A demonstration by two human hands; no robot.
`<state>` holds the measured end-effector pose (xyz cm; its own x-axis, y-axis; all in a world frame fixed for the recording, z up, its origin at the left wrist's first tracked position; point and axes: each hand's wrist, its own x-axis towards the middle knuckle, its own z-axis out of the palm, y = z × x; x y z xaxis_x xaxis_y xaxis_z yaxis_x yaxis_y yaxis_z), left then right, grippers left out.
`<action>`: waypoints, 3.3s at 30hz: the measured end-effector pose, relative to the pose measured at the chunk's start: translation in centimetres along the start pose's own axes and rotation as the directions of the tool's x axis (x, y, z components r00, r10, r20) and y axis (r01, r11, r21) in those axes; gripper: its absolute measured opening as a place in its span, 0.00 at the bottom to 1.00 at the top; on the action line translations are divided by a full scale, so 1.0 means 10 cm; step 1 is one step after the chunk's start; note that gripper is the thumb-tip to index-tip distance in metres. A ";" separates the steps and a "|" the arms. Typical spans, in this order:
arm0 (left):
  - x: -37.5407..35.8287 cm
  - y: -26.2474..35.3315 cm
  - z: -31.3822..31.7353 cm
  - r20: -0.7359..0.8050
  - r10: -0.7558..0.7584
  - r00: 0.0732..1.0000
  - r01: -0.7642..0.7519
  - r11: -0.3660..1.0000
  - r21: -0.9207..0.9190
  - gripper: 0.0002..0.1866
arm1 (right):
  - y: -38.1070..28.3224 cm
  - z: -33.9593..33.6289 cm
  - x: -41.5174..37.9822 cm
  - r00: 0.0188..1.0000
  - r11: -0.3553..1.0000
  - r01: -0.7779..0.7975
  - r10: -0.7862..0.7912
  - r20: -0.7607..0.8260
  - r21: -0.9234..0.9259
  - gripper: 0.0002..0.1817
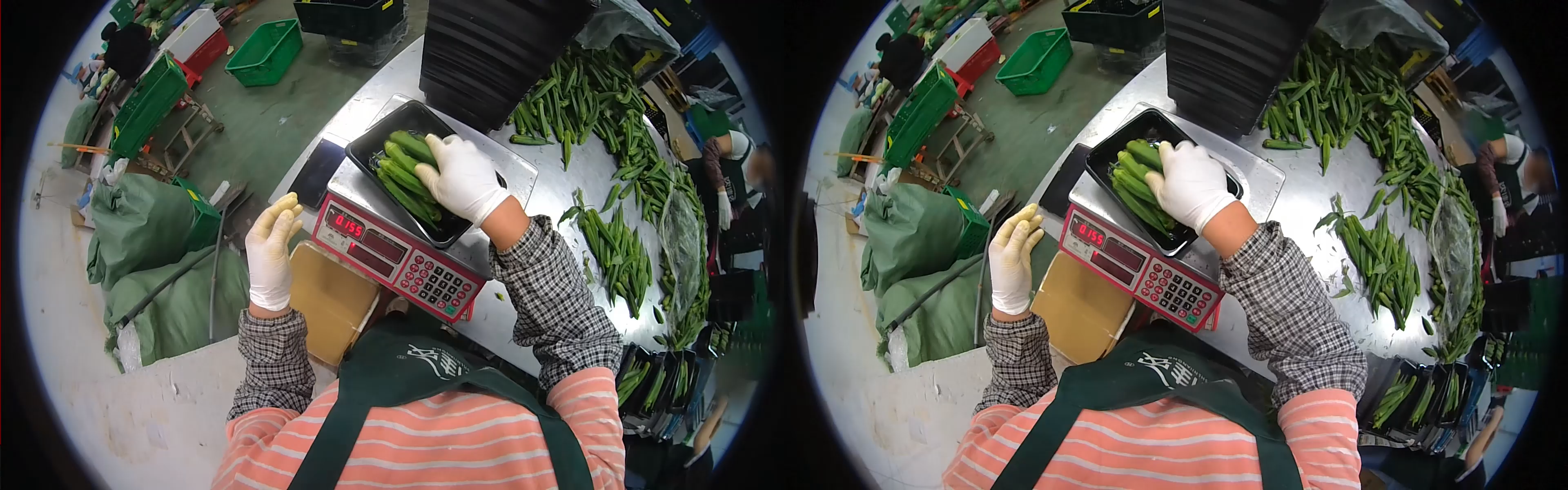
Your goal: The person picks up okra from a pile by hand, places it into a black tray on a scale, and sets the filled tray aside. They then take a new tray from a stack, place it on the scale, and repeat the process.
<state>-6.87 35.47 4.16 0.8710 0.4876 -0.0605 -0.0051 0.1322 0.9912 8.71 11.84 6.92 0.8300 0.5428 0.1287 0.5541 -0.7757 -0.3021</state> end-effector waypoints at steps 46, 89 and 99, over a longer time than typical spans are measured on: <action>0.70 0.04 0.75 0.386 0.094 0.918 -0.089 0.996 -0.031 0.19 | 0.84 0.04 -1.40 0.764 0.246 -0.303 0.640 0.080 0.921 0.12; -2.07 -0.45 3.77 0.983 -0.177 -0.038 -0.247 0.955 0.162 0.11 | 1.53 -0.72 -6.27 -0.434 0.156 0.074 0.894 -0.109 0.985 0.07; -1.60 -0.28 3.70 0.975 -0.166 0.148 -0.332 0.920 0.207 0.14 | 1.53 -0.67 -6.34 -0.445 -0.083 -0.193 0.896 -0.012 0.978 0.18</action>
<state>-2.65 -4.62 6.72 0.6084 -0.7914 -0.0591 -0.1919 -0.2190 0.9567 -35.04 -36.63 0.48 0.1280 -0.9399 -0.3167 -0.2692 0.2744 -0.9231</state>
